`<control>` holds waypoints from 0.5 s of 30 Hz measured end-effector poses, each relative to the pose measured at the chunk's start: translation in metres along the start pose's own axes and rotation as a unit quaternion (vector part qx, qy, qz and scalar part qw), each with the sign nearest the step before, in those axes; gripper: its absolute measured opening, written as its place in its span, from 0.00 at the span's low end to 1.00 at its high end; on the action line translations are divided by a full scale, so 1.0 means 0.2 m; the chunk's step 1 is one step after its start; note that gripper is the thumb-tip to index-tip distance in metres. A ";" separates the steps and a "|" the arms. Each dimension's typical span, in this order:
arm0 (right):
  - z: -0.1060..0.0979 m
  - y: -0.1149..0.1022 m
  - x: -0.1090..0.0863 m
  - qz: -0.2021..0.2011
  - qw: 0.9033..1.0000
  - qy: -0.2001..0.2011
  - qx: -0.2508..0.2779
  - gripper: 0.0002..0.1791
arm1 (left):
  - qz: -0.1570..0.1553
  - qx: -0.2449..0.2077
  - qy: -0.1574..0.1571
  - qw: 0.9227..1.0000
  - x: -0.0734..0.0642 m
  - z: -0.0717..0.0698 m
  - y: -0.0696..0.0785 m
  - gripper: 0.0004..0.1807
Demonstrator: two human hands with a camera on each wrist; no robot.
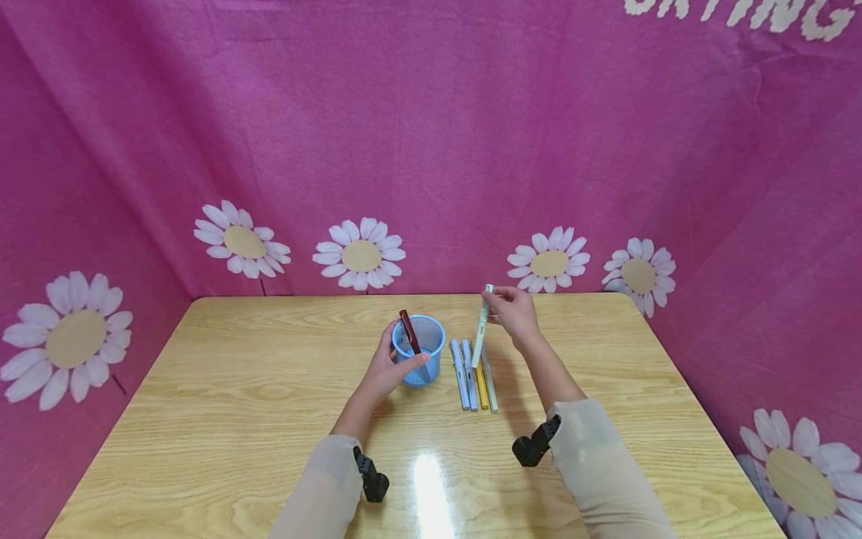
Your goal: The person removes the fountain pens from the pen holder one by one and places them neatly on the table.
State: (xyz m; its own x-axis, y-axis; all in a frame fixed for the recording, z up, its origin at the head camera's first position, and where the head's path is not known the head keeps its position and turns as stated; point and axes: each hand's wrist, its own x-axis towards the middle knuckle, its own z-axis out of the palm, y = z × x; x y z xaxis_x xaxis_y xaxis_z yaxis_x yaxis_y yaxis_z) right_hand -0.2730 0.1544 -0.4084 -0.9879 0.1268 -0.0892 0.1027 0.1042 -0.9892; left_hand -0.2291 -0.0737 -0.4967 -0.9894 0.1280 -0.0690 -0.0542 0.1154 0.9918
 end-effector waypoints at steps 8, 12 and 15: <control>-0.04 0.05 0.01 -0.002 1.000 0.003 -0.019 0.20 | -0.006 0.007 0.003 1.000 -0.01 0.00 0.01 0.48; -0.05 0.07 0.02 0.004 0.999 0.005 -0.033 0.20 | -0.007 0.005 0.002 1.000 -0.01 0.00 0.02 0.48; -0.07 0.09 0.01 0.009 0.999 0.007 -0.040 0.21 | -0.006 0.000 -0.002 1.000 -0.01 0.00 0.02 0.48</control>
State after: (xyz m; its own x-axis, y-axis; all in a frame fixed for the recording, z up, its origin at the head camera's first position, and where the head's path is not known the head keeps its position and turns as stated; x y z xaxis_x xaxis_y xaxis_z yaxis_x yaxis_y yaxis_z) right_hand -0.2718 0.1696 -0.4241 -0.9840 0.1441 -0.1049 0.1302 0.1795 -0.9751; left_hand -0.2270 -0.0734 -0.4921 -0.9880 0.1305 -0.0822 -0.0669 0.1175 0.9908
